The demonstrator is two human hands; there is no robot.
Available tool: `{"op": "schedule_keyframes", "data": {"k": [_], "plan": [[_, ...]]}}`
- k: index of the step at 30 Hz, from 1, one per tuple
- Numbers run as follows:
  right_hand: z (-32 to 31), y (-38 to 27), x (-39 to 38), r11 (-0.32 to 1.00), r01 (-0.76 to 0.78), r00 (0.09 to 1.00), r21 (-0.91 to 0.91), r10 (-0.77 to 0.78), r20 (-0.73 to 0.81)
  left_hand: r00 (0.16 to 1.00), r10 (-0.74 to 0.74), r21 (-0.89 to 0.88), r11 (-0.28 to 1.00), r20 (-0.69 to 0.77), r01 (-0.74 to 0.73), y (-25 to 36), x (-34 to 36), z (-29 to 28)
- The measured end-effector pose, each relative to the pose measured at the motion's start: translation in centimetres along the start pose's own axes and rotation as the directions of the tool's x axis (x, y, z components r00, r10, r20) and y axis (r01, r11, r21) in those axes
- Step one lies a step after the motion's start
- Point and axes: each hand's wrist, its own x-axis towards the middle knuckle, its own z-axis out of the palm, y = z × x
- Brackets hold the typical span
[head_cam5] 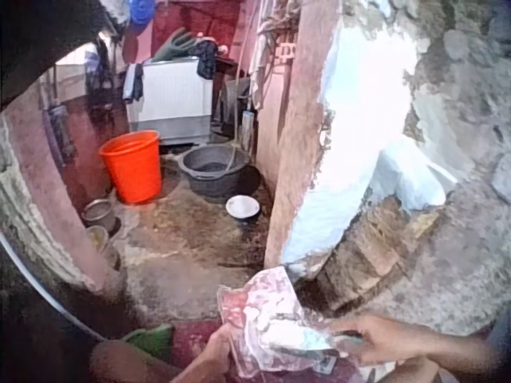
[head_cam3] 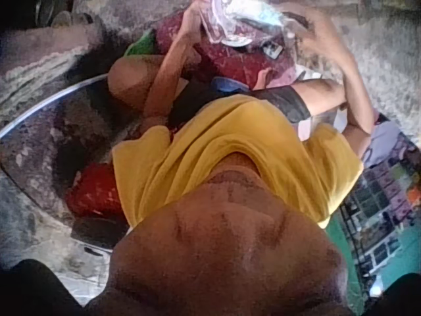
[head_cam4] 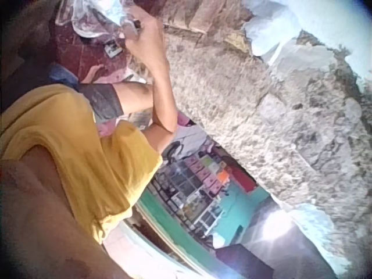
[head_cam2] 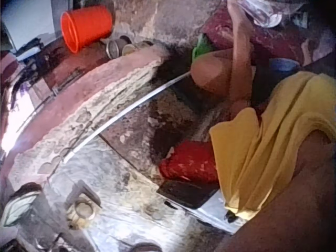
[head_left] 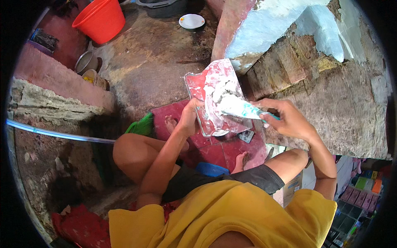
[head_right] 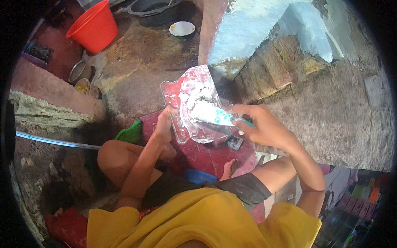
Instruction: The person applies white plaster to a wall using a putty knife, scraping material from a red tray and spreading it onto the wall surface.
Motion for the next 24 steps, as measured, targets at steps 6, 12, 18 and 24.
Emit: {"op": "schedule_keyframes", "data": {"k": [6,12,18,24], "plan": [[-1.6,-1.3,-0.5,0.991,-0.035,0.998,-0.133,0.026,-0.064,0.999,0.034,-0.103,0.994,0.042,-0.030,-0.1,0.0,-0.4],[-0.4,-0.9,0.3,0.978,-0.004,1.000,-0.209,-0.003,-0.030,0.998,0.016,-0.092,0.996,0.067,-0.010,-0.2,0.2,-0.4],[0.3,-1.7,0.3,0.932,-0.081,0.996,-0.353,0.086,0.000,0.998,-0.026,-0.105,0.994,0.049,0.031,0.0,0.4,-0.4],[-0.3,-1.1,-0.1,0.960,0.110,0.966,-0.256,-0.164,-0.200,1.000,0.010,-0.092,0.996,0.012,-0.009,1.1,0.1,-0.5]]}}
